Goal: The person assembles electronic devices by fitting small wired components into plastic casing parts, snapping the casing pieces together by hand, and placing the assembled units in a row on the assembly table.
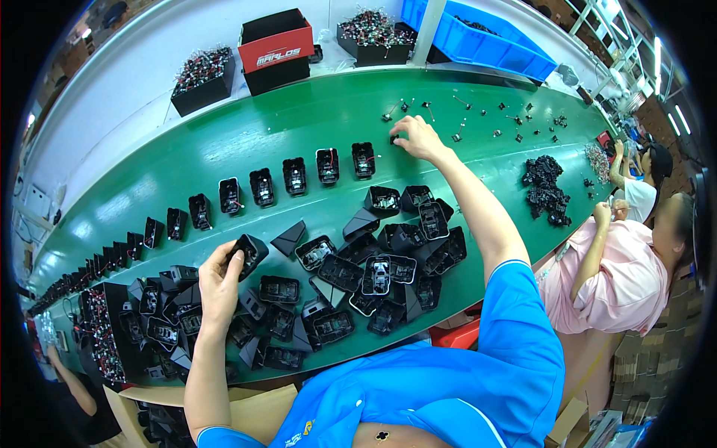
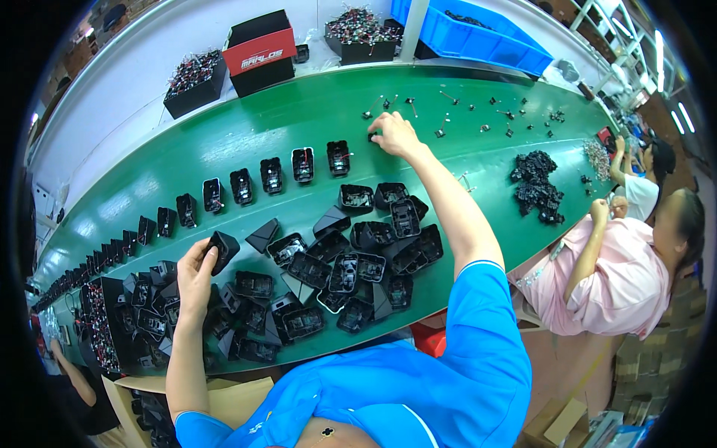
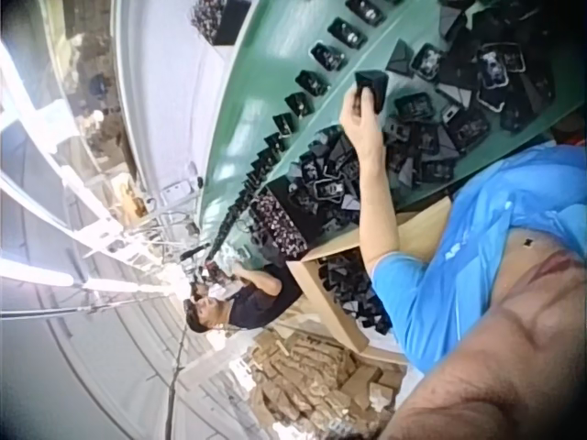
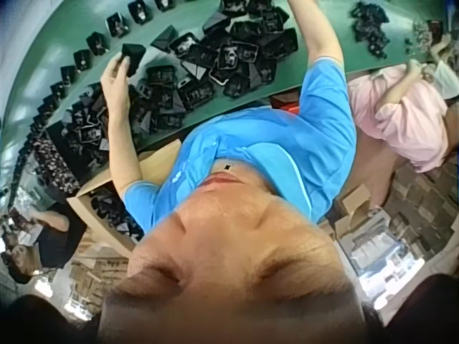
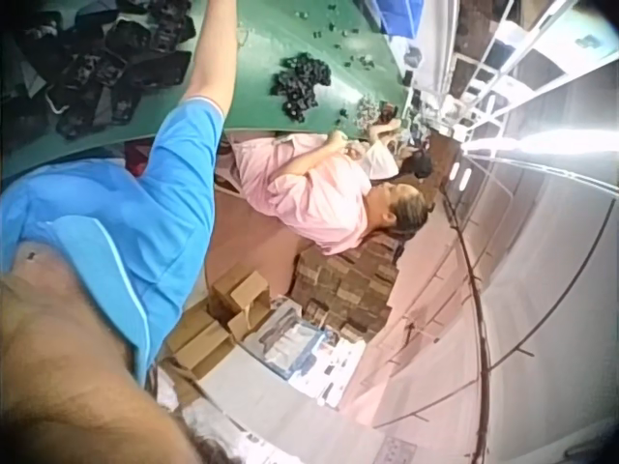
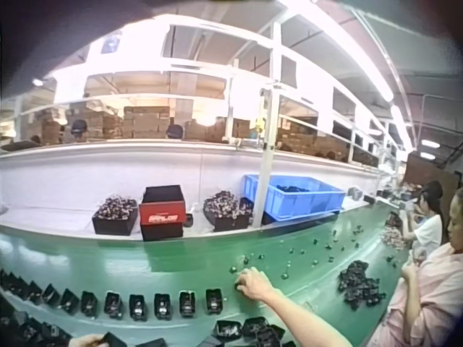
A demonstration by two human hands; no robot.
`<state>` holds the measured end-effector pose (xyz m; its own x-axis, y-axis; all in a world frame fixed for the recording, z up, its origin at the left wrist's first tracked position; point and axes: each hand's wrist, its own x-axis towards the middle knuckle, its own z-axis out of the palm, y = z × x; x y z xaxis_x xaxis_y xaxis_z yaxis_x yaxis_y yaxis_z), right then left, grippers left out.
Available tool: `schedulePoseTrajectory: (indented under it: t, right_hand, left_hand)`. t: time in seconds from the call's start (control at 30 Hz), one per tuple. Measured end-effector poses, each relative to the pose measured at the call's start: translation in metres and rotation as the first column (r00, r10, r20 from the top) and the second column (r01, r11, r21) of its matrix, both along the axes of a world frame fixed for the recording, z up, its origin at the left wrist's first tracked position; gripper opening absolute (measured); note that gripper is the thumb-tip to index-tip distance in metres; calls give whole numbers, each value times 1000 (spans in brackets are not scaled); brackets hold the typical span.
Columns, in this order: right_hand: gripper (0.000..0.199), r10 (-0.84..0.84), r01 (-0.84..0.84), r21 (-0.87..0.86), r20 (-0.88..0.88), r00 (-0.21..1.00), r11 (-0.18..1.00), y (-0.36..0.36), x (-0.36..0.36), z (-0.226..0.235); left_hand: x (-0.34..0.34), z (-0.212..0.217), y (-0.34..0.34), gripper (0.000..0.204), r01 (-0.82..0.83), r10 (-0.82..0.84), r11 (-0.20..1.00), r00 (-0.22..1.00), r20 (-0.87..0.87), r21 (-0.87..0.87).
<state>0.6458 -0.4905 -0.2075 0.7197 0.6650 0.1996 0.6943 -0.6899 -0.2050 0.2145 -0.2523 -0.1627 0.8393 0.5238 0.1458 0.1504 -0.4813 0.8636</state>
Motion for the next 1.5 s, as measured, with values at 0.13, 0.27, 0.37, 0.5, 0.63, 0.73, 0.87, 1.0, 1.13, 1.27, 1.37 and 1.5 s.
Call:
schedulePoseTrajectory:
  t: [0.13,0.27,0.37,0.5,0.63,0.73,0.87,1.0,1.13,1.27,1.37,1.5]
  right_hand:
    - [21,155,-149,-45,252,955,988,-3,-2,-10]
    - [13,249,-217,-186,173,953,958,-3,-22,6]
    - [13,124,-127,-86,-40,991,988,-6,-25,8]
    - [10,178,-169,74,-147,973,983,-17,-14,1]
    - [9,166,-150,93,-196,966,984,-20,-13,-4]
    - [9,181,-153,160,-175,968,975,-20,-13,-6]
    - [9,200,-129,358,-170,965,925,-23,-44,28]
    - [7,283,-156,601,-122,951,784,-8,-136,93]
    - [16,515,-401,613,-10,857,681,-4,-228,110]
    - [20,655,-548,564,15,755,618,17,-288,104]
    - [18,634,-519,559,-14,773,646,25,-307,98]
    - [17,597,-487,548,-27,802,679,30,-321,85]
  left_hand:
    - [-3,13,-4,34,88,12,655,992,126,-750]
    - [-9,16,-15,41,279,61,307,948,311,-910]
    - [-13,14,-18,46,305,107,243,935,338,-921]
    - [-14,12,-21,48,489,53,74,868,494,-869]
    - [-16,11,-21,47,516,28,45,855,518,-855]
    - [-17,16,-25,47,433,28,159,897,442,-887]
    - [-13,32,-34,49,385,66,132,916,395,-914]
    - [-8,39,-41,51,366,113,53,922,370,-929]
    - [-8,38,-57,50,373,112,-12,922,370,-928]
    - [-9,37,-66,56,324,-11,174,945,327,-930]
    - [-11,38,-71,54,346,-38,208,937,346,-915]
    - [-15,37,-74,53,366,-64,296,929,364,-882]
